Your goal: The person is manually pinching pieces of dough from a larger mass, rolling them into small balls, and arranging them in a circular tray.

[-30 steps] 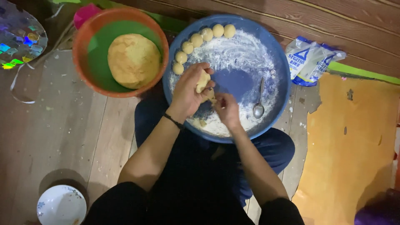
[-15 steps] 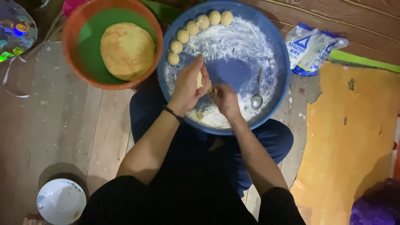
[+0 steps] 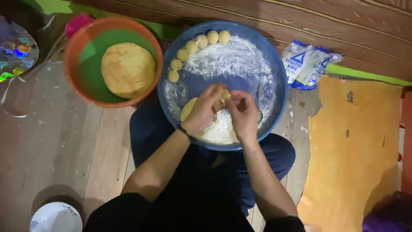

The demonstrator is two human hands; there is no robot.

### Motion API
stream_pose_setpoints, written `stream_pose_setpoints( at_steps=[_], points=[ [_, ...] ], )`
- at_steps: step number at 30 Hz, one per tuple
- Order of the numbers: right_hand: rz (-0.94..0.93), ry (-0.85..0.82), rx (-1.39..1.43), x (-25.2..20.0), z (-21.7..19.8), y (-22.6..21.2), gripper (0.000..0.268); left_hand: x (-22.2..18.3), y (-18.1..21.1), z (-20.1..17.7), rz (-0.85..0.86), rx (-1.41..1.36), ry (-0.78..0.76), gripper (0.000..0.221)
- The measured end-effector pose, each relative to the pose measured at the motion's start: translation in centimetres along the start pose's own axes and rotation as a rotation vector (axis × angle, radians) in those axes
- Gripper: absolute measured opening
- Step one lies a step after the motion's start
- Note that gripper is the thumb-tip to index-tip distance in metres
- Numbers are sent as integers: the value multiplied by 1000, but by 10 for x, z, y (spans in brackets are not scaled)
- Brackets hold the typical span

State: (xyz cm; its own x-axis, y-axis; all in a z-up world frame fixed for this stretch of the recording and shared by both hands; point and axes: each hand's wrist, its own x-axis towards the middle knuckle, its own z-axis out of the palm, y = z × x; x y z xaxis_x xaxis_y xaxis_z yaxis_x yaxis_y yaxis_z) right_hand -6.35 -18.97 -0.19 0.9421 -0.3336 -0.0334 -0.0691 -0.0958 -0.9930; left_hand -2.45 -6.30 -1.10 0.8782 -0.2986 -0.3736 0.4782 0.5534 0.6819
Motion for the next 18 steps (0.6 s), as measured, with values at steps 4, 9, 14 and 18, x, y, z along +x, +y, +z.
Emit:
stream_pose_setpoints(
  at_steps=[4,9,14,18],
  points=[
    [-106,61,-138,-6,16,-4,27,9,-12,-13,53,224,-42,49],
    [-167,1,-301,-20,32,1,27,-1,2,-17,179,307,130,27],
    [-287,-46,-421,-27,29,30,12,4,27,-25,285,136,229,27],
    [-149,-251,-515,-23,26,45,22,9,52,-26,118,-81,209,25]
  ],
)
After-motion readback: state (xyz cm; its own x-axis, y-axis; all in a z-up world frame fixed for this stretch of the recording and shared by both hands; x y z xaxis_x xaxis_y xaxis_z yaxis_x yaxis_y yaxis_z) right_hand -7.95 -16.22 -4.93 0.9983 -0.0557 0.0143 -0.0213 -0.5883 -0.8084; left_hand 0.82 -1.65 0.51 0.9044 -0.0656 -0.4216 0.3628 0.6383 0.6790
